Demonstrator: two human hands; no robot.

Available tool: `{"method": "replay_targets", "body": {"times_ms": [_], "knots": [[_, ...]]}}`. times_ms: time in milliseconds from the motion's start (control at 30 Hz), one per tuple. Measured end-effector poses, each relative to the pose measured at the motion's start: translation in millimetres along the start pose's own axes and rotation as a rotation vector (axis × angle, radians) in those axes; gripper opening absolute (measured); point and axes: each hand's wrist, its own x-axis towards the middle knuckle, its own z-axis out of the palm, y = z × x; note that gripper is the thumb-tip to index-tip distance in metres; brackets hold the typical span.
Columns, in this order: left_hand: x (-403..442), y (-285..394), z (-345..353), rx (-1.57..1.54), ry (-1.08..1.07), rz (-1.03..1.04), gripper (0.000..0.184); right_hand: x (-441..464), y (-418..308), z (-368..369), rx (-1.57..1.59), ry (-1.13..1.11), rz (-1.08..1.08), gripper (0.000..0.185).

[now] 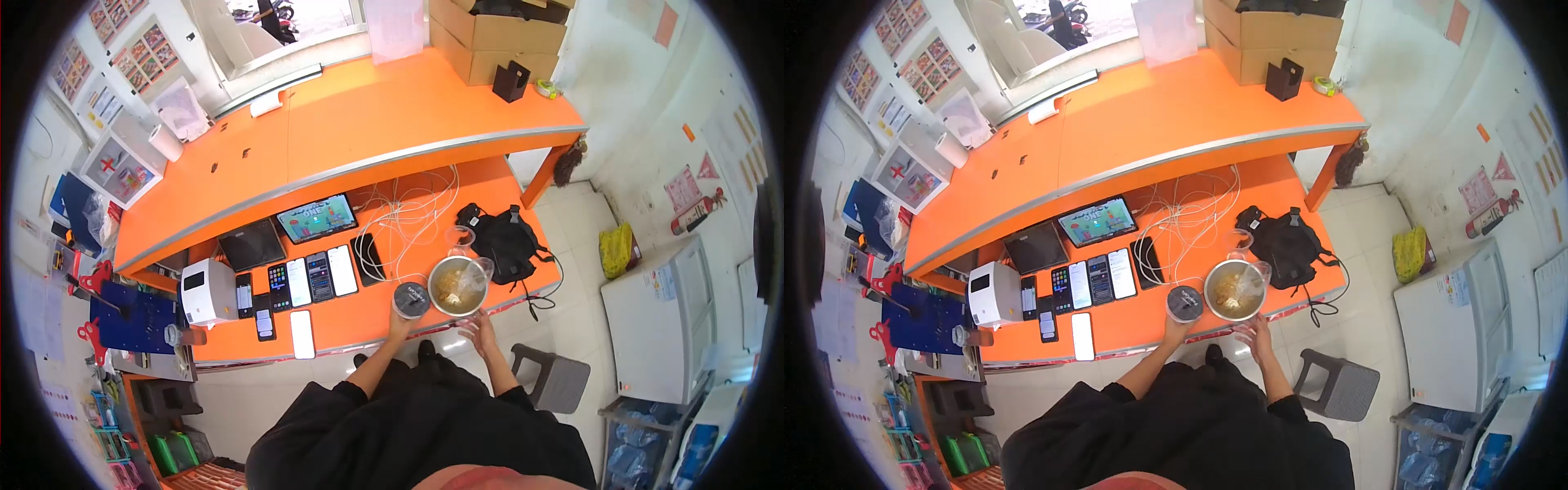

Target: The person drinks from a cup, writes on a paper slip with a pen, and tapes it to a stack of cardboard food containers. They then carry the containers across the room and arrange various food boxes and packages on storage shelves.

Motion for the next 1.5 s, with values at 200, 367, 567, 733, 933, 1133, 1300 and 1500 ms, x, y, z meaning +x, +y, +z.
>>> {"method": "replay_targets", "body": {"times_ms": [200,367,567,733,933,1133,1300,1500], "knots": [[9,35,10,0.373,0.043,0.087,0.087,-23,58,-102,-0.113,0.009,0.083,0.043],[-29,-3,-26,0.518,0.159,0.098,0.070,-107,186,-222,-0.252,0.580,0.209,0.030],[-115,-47,-82,0.888,-0.856,-0.361,0.035,-272,380,-213,-0.089,0.994,0.415,0.030],[-175,-50,-69,1.143,-1.471,-0.542,0.077,-331,491,-168,-0.408,0.881,0.255,0.036],[-216,-75,13,1.350,-1.722,-0.677,0.096,-397,508,-153,-0.105,1.146,0.408,0.034],[-300,-151,117,1.368,-1.716,-0.644,0.079,-455,533,-244,-0.286,1.184,0.361,0.036],[-401,-171,239,1.370,-1.698,-0.531,0.063,-527,566,-349,-0.174,1.257,0.285,0.036],[-505,-153,378,1.314,-1.650,-0.462,0.043,-629,552,-510,-0.343,1.426,0.145,0.031]]}}
